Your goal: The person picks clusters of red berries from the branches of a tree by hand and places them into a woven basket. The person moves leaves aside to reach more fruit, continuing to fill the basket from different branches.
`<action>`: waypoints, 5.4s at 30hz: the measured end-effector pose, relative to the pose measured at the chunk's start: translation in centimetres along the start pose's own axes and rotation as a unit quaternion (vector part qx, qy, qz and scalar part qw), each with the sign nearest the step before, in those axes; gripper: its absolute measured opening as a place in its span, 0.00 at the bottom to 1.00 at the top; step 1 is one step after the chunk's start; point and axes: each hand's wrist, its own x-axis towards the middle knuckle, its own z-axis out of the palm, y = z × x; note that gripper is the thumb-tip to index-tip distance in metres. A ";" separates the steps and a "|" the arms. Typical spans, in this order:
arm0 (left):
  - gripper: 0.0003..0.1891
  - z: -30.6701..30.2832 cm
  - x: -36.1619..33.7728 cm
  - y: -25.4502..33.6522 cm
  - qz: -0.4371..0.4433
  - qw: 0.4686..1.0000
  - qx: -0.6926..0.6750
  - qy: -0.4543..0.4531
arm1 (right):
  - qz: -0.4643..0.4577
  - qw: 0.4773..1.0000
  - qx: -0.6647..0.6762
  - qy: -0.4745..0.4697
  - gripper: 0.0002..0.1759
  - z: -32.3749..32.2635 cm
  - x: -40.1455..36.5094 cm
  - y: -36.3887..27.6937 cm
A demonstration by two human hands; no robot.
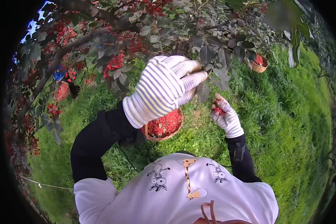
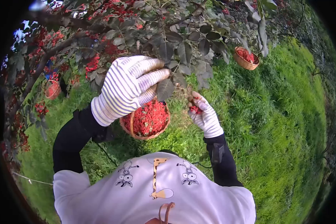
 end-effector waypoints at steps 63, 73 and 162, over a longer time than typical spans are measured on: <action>0.11 1.5 -18.1 -5.8 -0.455 0.482 -0.668 0.340 | -0.133 0.900 -0.338 -0.241 0.30 15.7 6.4 15.8; 0.09 1.4 -22.7 -7.0 -0.476 0.841 -0.254 -0.041 | -0.285 0.722 -0.621 -0.104 0.10 15.5 9.8 16.3; 0.28 2.2 -5.7 -13.6 -0.442 0.860 0.076 -0.242 | -0.118 0.855 -0.488 -0.133 0.12 12.1 13.9 13.2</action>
